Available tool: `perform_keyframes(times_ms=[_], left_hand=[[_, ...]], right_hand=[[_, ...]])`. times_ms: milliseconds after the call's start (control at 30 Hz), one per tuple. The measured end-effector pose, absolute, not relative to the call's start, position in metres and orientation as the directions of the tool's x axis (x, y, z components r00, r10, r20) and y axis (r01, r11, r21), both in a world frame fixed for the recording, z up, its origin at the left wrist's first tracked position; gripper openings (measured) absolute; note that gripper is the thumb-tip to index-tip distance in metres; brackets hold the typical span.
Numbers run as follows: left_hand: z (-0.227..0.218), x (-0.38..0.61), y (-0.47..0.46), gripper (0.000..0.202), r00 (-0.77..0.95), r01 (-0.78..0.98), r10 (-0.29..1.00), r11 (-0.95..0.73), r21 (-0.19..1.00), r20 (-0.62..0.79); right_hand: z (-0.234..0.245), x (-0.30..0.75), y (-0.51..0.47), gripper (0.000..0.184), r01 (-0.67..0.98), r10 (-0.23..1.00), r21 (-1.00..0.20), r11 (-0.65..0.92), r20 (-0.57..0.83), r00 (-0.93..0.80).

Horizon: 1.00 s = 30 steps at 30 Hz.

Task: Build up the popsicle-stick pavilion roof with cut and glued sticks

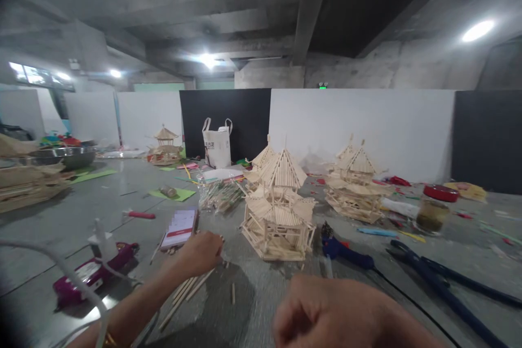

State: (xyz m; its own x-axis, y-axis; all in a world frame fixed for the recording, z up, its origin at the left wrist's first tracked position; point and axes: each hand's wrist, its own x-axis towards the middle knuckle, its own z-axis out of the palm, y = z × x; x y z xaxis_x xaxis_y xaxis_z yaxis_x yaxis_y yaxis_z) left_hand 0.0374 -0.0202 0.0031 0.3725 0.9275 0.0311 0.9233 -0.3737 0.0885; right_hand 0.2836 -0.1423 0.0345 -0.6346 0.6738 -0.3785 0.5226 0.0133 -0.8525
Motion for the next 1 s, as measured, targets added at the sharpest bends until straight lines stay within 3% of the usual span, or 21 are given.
perform_keyframes(times_ms=[133, 200, 300, 400, 567, 667, 800, 1000], left_hand=[[-0.006, 0.040, -0.020, 0.011, 0.357, 0.924, 0.934, -0.358, 0.137, 0.034], [-0.011, 0.038, -0.017, 0.008, 0.345, 0.912, 0.935, -0.354, 0.208, 0.082], [-0.012, 0.034, -0.011, 0.009, 0.315, 0.857, 0.934, -0.355, 0.372, 0.167], [-0.005, 0.030, -0.011, 0.016, 0.304, 0.736, 0.936, -0.348, 0.581, 0.175], [0.008, 0.031, -0.024, 0.032, 0.330, 0.500, 0.936, -0.286, 0.818, 0.126], [0.005, 0.035, -0.028, 0.029, 0.329, 0.464, 0.937, -0.270, 0.843, 0.119], [-0.004, 0.033, -0.021, 0.015, 0.275, 0.565, 0.953, -0.268, 0.780, 0.129], [-0.009, 0.025, -0.016, 0.012, 0.273, 0.752, 0.961, -0.238, 0.615, 0.037]], right_hand=[[0.026, 0.278, -0.119, 0.026, 0.386, 0.777, -0.922, -0.025, -0.261, -0.573], [0.018, 0.275, -0.115, 0.020, 0.406, 0.792, -0.913, -0.051, -0.284, -0.540], [0.005, 0.270, -0.117, 0.013, 0.565, 0.807, -0.825, 0.000, -0.333, -0.487], [-0.010, 0.264, -0.122, 0.020, 0.679, 0.838, -0.727, 0.099, -0.307, -0.451], [-0.043, 0.252, -0.122, 0.018, 0.660, 0.920, -0.747, 0.081, -0.198, -0.337], [-0.055, 0.246, -0.119, 0.021, 0.692, 0.946, -0.684, 0.232, -0.005, -0.323], [-0.060, 0.246, -0.120, 0.020, 0.840, 0.943, -0.432, 0.328, 0.194, -0.269], [-0.068, 0.253, -0.122, 0.021, 0.906, 0.936, -0.249, 0.342, 0.174, -0.305]])
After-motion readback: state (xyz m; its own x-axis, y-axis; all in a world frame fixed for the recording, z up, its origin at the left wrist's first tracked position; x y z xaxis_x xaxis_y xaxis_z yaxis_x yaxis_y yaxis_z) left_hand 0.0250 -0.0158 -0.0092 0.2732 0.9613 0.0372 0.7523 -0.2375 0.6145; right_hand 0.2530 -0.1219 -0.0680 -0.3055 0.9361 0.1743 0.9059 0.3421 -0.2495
